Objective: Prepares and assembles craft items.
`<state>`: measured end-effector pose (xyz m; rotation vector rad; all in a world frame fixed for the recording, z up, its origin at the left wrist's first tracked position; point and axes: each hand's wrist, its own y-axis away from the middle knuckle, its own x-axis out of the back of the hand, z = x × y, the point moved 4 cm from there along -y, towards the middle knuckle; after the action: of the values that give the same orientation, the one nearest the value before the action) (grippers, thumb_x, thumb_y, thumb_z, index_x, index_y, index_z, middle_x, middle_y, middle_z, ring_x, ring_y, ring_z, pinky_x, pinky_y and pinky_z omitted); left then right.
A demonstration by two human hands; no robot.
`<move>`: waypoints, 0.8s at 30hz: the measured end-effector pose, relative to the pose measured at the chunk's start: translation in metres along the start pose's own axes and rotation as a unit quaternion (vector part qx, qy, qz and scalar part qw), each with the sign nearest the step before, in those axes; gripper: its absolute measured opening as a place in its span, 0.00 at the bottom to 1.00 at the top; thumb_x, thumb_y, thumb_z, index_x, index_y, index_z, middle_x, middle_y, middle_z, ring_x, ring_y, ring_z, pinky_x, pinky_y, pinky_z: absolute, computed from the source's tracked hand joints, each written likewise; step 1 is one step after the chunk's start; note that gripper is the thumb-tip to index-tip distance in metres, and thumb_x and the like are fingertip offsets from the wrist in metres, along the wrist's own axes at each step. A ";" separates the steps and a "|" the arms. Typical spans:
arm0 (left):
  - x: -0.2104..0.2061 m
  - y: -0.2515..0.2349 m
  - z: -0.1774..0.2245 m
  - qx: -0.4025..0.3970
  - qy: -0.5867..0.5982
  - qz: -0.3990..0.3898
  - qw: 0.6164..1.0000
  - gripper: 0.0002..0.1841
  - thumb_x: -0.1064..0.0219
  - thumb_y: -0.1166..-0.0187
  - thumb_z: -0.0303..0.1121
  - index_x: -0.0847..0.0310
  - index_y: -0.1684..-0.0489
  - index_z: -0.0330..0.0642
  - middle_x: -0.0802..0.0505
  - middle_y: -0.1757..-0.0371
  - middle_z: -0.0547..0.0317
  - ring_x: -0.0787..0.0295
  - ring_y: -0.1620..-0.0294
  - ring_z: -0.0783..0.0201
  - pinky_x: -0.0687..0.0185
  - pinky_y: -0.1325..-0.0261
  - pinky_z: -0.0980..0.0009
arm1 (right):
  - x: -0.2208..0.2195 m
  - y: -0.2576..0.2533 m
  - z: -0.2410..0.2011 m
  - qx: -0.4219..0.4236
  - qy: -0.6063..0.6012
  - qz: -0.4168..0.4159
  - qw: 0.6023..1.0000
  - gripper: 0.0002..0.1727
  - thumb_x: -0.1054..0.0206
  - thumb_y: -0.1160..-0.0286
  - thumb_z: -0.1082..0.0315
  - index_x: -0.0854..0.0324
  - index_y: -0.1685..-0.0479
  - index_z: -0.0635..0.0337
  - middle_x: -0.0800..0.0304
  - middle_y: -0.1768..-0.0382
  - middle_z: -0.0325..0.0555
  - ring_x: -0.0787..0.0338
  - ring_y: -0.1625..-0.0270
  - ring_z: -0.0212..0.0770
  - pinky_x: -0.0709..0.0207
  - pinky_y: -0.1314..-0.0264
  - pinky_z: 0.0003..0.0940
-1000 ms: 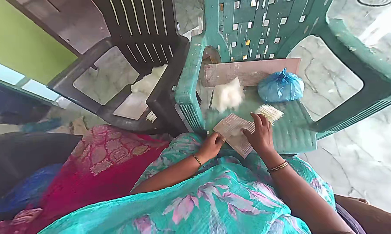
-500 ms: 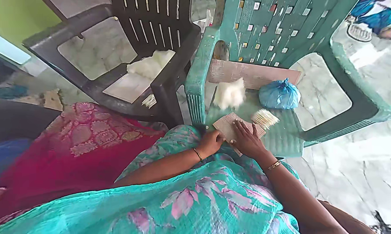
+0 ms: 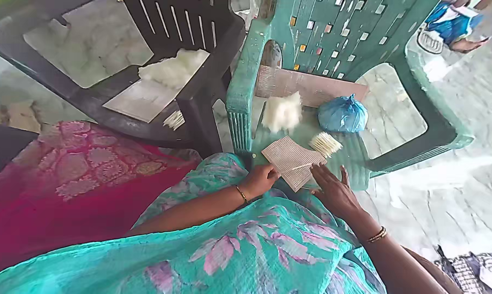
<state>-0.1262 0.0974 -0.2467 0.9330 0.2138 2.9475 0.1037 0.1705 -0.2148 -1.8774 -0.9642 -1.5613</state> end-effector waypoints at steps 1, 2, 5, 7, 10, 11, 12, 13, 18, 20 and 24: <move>0.004 -0.001 -0.001 0.007 0.007 0.018 1.000 0.18 0.41 0.10 0.36 0.15 0.49 0.25 0.09 0.51 0.38 0.11 0.47 0.50 0.19 0.36 0.55 | 0.004 -0.010 0.001 -0.018 0.007 0.002 1.000 0.35 0.40 0.14 0.50 0.32 0.13 0.62 0.32 0.12 0.54 0.39 0.08 0.57 0.68 0.12 0.79; 0.007 -0.002 -0.003 0.014 0.013 0.035 0.999 0.17 0.41 0.10 0.36 0.15 0.48 0.26 0.09 0.51 0.38 0.11 0.47 0.50 0.19 0.36 0.55 | 0.006 -0.022 0.002 -0.033 0.014 0.005 0.999 0.36 0.42 0.13 0.49 0.35 0.12 0.62 0.35 0.11 0.54 0.42 0.06 0.56 0.69 0.10 0.76; 0.016 -0.005 -0.008 0.043 0.009 0.059 0.997 0.17 0.41 0.10 0.37 0.15 0.46 0.29 0.08 0.49 0.39 0.11 0.44 0.50 0.19 0.33 0.52 | 0.004 -0.063 -0.007 -0.067 0.011 0.027 0.997 0.36 0.42 0.12 0.50 0.38 0.10 0.61 0.38 0.10 0.53 0.45 0.05 0.53 0.67 0.07 0.70; 0.020 -0.007 -0.010 0.054 -0.010 0.057 0.997 0.17 0.40 0.10 0.37 0.15 0.44 0.30 0.08 0.47 0.39 0.11 0.41 0.48 0.20 0.31 0.50 | -0.003 -0.089 -0.017 -0.059 0.007 0.032 0.998 0.36 0.42 0.11 0.50 0.39 0.10 0.62 0.39 0.09 0.53 0.47 0.05 0.53 0.64 0.08 0.69; 0.022 -0.005 -0.011 0.080 -0.040 0.030 0.996 0.17 0.41 0.10 0.37 0.16 0.44 0.29 0.09 0.46 0.39 0.11 0.40 0.47 0.21 0.30 0.49 | -0.020 -0.107 -0.032 -0.022 0.006 -0.025 0.999 0.40 0.43 0.12 0.48 0.46 0.06 0.59 0.48 0.06 0.50 0.53 0.03 0.50 0.73 0.08 0.71; 0.024 -0.006 -0.008 0.084 -0.049 0.018 0.995 0.18 0.42 0.10 0.38 0.16 0.43 0.29 0.09 0.44 0.38 0.12 0.39 0.47 0.22 0.29 0.49 | -0.022 -0.108 -0.034 -0.017 0.017 -0.054 0.998 0.41 0.46 0.12 0.44 0.48 0.05 0.58 0.50 0.05 0.49 0.56 0.03 0.49 0.76 0.08 0.71; 0.025 -0.006 -0.006 0.087 -0.056 0.005 0.995 0.18 0.43 0.09 0.38 0.17 0.42 0.28 0.10 0.43 0.38 0.13 0.37 0.46 0.24 0.28 0.49 | -0.024 -0.104 -0.036 -0.021 0.027 -0.086 0.996 0.43 0.49 0.12 0.41 0.51 0.05 0.57 0.53 0.04 0.48 0.58 0.02 0.48 0.79 0.08 0.71; 0.024 -0.006 -0.005 0.089 -0.061 -0.008 0.994 0.19 0.43 0.09 0.39 0.17 0.41 0.29 0.10 0.42 0.37 0.14 0.36 0.46 0.24 0.27 0.49 | -0.026 -0.096 -0.037 -0.030 0.030 -0.119 0.992 0.44 0.51 0.12 0.39 0.55 0.03 0.56 0.57 0.03 0.48 0.60 0.02 0.47 0.81 0.08 0.71; 0.010 -0.003 -0.005 0.049 -0.084 -0.073 0.993 0.20 0.42 0.10 0.41 0.17 0.41 0.29 0.10 0.43 0.37 0.13 0.36 0.45 0.24 0.28 0.48 | -0.031 -0.036 -0.037 -0.023 0.049 -0.168 0.984 0.47 0.50 0.14 0.37 0.58 0.03 0.57 0.61 0.03 0.47 0.63 0.02 0.47 0.81 0.09 0.72; 0.004 0.000 -0.003 0.031 -0.089 -0.093 0.991 0.20 0.42 0.10 0.40 0.16 0.41 0.29 0.10 0.43 0.37 0.13 0.36 0.45 0.25 0.27 0.48 | -0.030 -0.015 -0.038 -0.026 0.059 -0.193 0.979 0.47 0.50 0.14 0.38 0.58 0.03 0.57 0.62 0.02 0.46 0.62 0.02 0.46 0.81 0.09 0.73; 0.005 0.001 -0.004 0.019 -0.061 -0.063 0.996 0.19 0.42 0.10 0.39 0.16 0.43 0.28 0.09 0.45 0.37 0.13 0.39 0.46 0.23 0.29 0.50 | -0.015 0.008 -0.026 -0.024 0.014 -0.130 0.991 0.38 0.45 0.12 0.47 0.42 0.07 0.56 0.44 0.06 0.46 0.49 0.04 0.49 0.77 0.10 0.75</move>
<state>-0.1324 0.0966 -0.2466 1.0597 0.3123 2.7695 0.0922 0.1427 -0.2231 -1.8130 -1.2085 -1.7688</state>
